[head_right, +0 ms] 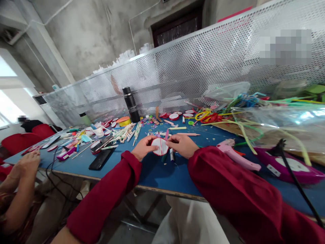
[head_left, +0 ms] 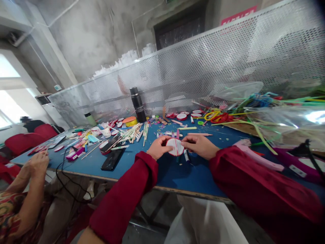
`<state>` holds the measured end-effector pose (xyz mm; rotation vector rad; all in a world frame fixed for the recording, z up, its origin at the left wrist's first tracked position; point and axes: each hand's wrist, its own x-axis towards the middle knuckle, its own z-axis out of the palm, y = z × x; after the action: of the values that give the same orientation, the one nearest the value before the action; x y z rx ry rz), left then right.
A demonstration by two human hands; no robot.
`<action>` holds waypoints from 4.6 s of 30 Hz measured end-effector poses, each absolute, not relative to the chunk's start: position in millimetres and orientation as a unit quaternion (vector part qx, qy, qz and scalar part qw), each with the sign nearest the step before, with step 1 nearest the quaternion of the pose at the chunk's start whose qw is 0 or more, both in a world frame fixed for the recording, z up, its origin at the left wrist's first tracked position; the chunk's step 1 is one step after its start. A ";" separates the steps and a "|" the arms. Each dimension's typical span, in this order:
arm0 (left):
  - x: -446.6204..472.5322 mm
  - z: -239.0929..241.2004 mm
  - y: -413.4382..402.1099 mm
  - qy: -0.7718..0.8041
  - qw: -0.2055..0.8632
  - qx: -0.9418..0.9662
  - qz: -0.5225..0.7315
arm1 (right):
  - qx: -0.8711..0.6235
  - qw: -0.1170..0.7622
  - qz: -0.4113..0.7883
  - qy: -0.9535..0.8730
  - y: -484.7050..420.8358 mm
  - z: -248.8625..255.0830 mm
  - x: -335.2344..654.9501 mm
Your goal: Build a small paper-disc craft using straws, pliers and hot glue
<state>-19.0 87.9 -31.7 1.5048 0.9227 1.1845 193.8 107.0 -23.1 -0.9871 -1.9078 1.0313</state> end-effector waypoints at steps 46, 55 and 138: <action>-56.3 -11.8 78.9 0.525 0.450 0.592 0.414 | -0.384 0.156 0.025 -0.910 86.3 -15.8 189.3; -54.6 -28.1 85.8 0.524 0.404 0.667 0.342 | -0.421 0.173 0.024 -0.890 87.7 -16.0 191.4; -53.9 -24.1 82.9 0.620 0.063 0.727 0.287 | -0.435 0.256 0.016 -0.863 93.6 -8.2 198.2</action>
<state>-53.9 82.9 -24.1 2.1972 1.8736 0.8665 198.2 93.6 -8.2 -1.1815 -2.3424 0.0443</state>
